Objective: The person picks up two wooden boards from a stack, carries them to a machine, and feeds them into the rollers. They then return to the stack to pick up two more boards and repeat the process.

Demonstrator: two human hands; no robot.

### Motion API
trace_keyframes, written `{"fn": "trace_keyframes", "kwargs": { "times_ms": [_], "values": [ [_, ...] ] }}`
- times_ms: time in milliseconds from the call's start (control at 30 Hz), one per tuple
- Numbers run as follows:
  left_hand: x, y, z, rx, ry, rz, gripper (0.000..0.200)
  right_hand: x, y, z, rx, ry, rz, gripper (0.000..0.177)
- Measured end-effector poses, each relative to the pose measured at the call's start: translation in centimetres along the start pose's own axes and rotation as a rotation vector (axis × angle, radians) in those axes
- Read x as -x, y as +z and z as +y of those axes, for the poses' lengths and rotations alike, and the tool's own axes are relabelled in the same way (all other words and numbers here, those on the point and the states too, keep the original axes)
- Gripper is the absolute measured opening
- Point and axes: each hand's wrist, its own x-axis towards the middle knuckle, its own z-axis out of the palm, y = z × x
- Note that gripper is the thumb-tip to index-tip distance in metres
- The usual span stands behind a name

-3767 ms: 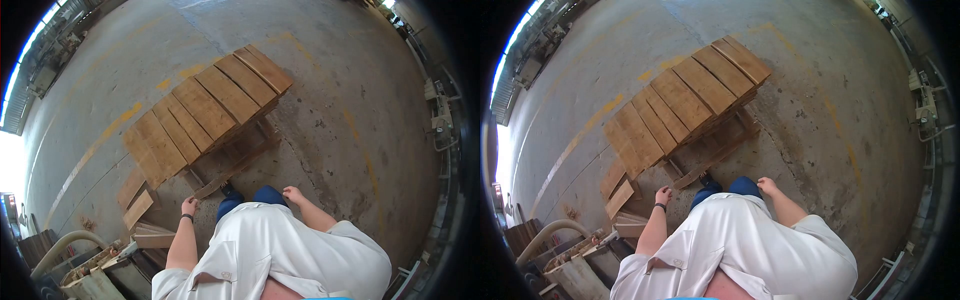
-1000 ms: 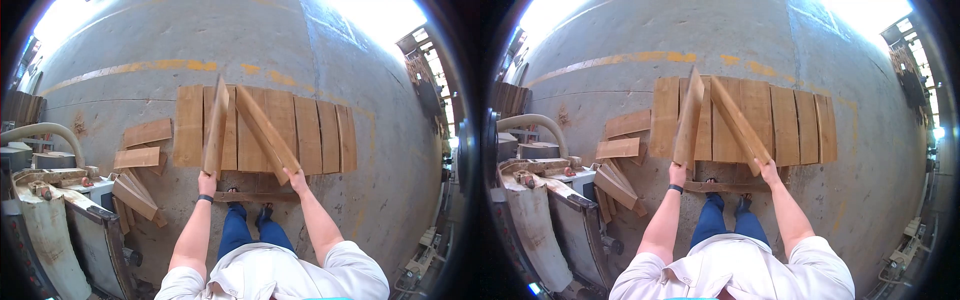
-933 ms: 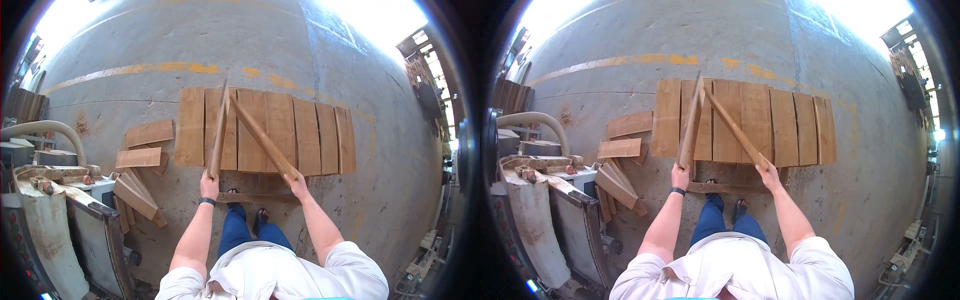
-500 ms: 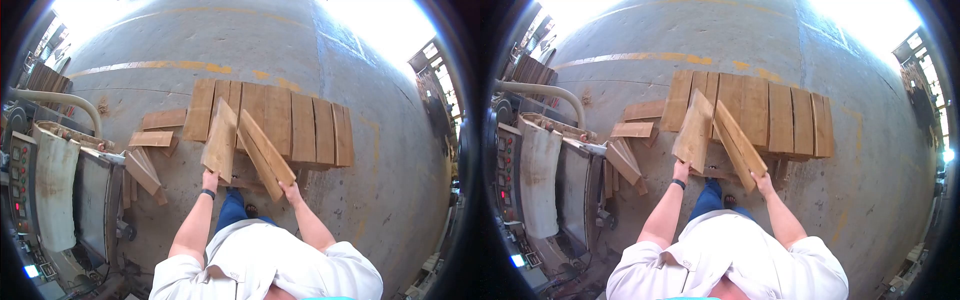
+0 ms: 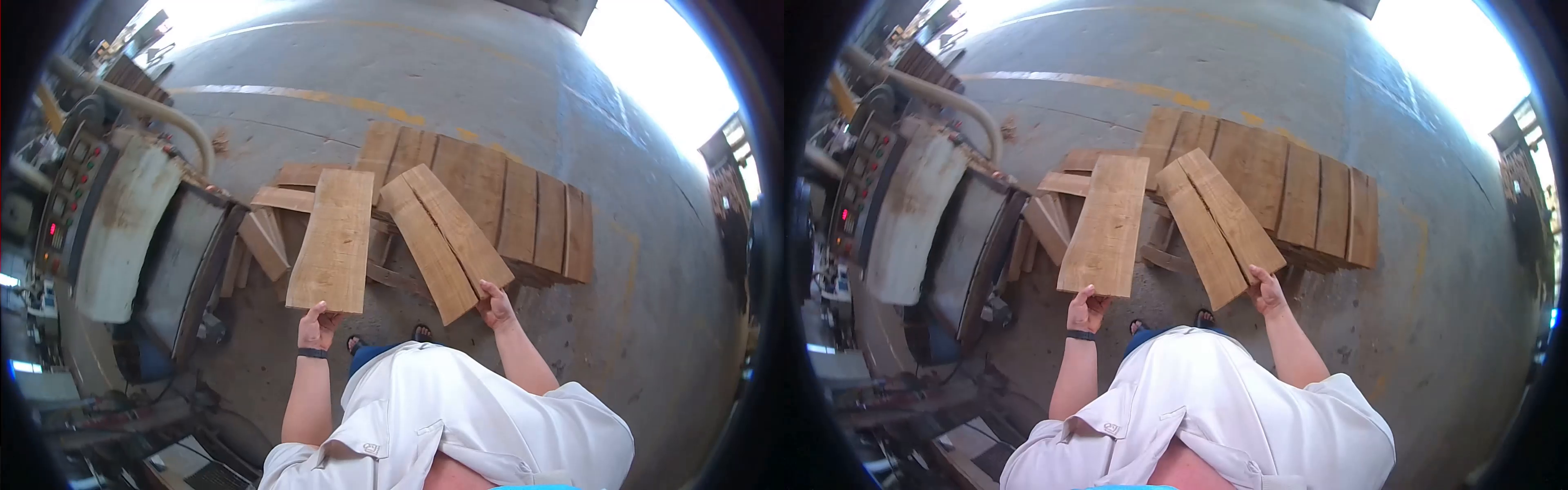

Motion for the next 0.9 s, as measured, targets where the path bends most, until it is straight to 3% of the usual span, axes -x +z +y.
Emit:
{"fn": "trace_keyframes", "kwargs": {
  "times_ms": [267,400,500,700,900],
  "values": [
    [11.2,-6.0,9.5,0.183,0.369,0.074,0.048,0.2,14.4,6.3,0.078,0.158,-0.247,0.032],
    [15.5,-12.6,13.8,0.253,0.495,0.131,0.045,-3.4,19.5,14.4,0.159,0.306,-0.343,0.034],
    [18.1,-17.4,16.2,0.310,0.574,0.175,0.047,1.1,28.9,18.9,0.176,0.385,-0.368,0.031],
    [22.1,-25.8,19.9,0.306,0.669,0.356,0.044,0.1,36.8,30.8,0.191,0.430,-0.489,0.038],
    [23.5,-30.0,22.7,-0.195,0.688,0.874,0.032,-0.2,40.2,37.3,0.209,0.532,-0.513,0.036]
  ]
}}
